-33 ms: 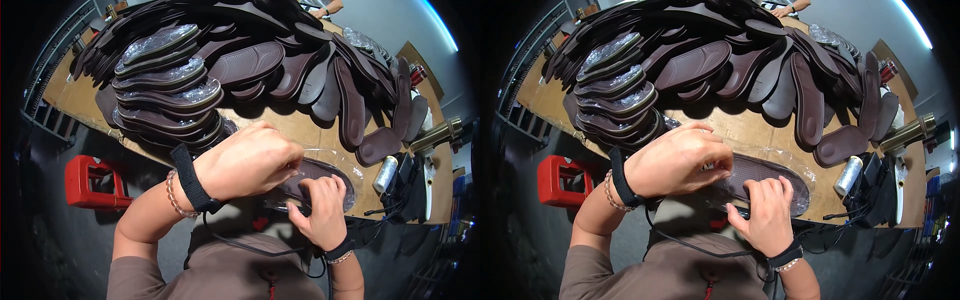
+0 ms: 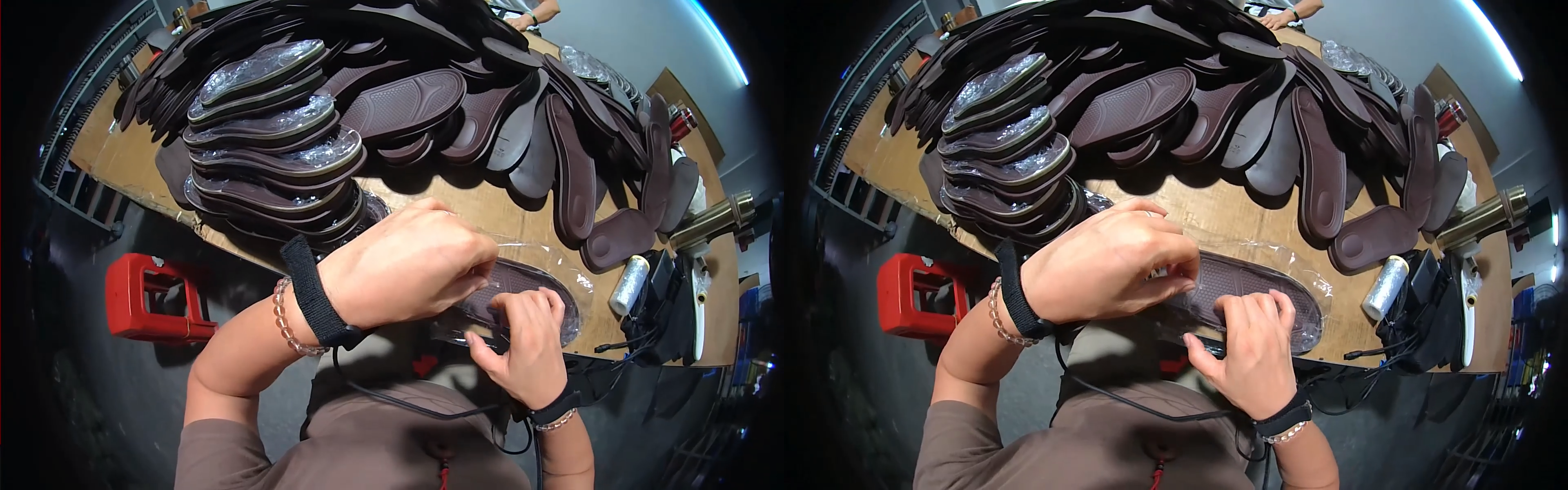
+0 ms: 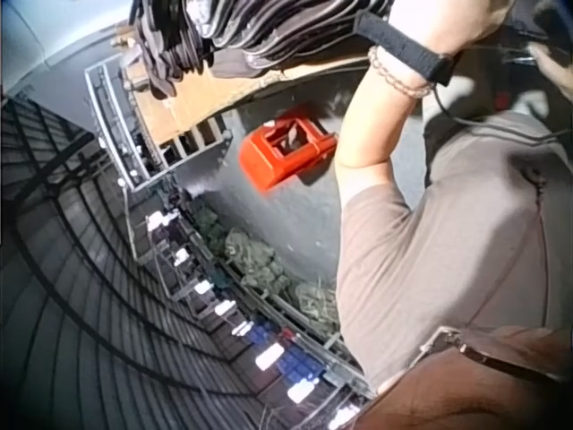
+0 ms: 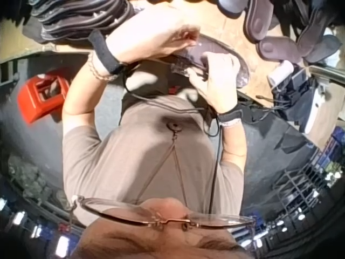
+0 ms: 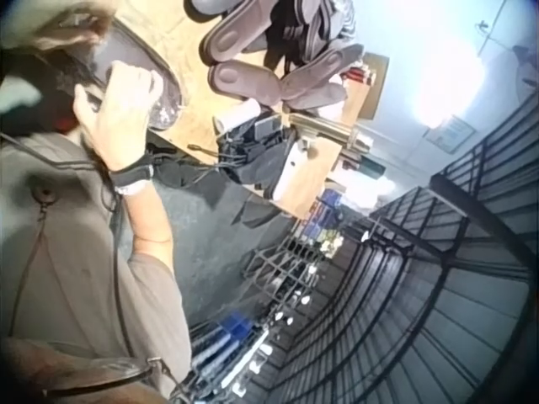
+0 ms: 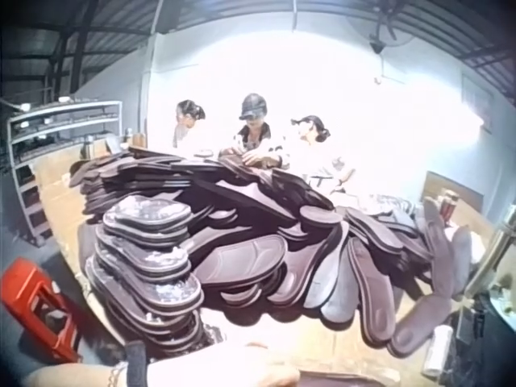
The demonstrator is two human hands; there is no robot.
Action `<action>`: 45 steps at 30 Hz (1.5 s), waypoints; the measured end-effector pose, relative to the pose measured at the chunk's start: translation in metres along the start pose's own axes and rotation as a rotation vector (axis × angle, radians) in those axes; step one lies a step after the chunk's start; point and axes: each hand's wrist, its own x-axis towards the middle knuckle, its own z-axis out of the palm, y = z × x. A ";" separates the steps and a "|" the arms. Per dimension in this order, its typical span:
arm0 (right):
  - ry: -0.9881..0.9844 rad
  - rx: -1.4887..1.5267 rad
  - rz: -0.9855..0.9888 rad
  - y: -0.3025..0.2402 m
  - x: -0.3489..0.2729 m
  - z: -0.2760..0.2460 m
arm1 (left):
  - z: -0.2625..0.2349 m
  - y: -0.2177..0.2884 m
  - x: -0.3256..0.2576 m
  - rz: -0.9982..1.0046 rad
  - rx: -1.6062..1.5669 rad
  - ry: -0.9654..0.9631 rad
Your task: The recorder applies tape and plastic wrapping to shoe insole components at a manufacturing workstation.
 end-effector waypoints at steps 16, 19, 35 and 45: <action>0.022 0.306 -0.224 0.004 0.010 -0.019 | 0.008 -0.007 0.007 0.112 -0.033 0.167; -0.013 0.399 -0.156 0.007 0.007 -0.018 | 0.000 -0.003 0.006 0.058 -0.039 0.074; 0.292 0.303 -0.175 -0.004 0.022 -0.022 | -0.005 0.001 0.008 0.009 -0.079 -0.001; 0.088 0.130 -0.194 -0.018 0.017 -0.031 | -0.006 -0.002 0.006 0.001 -0.063 0.027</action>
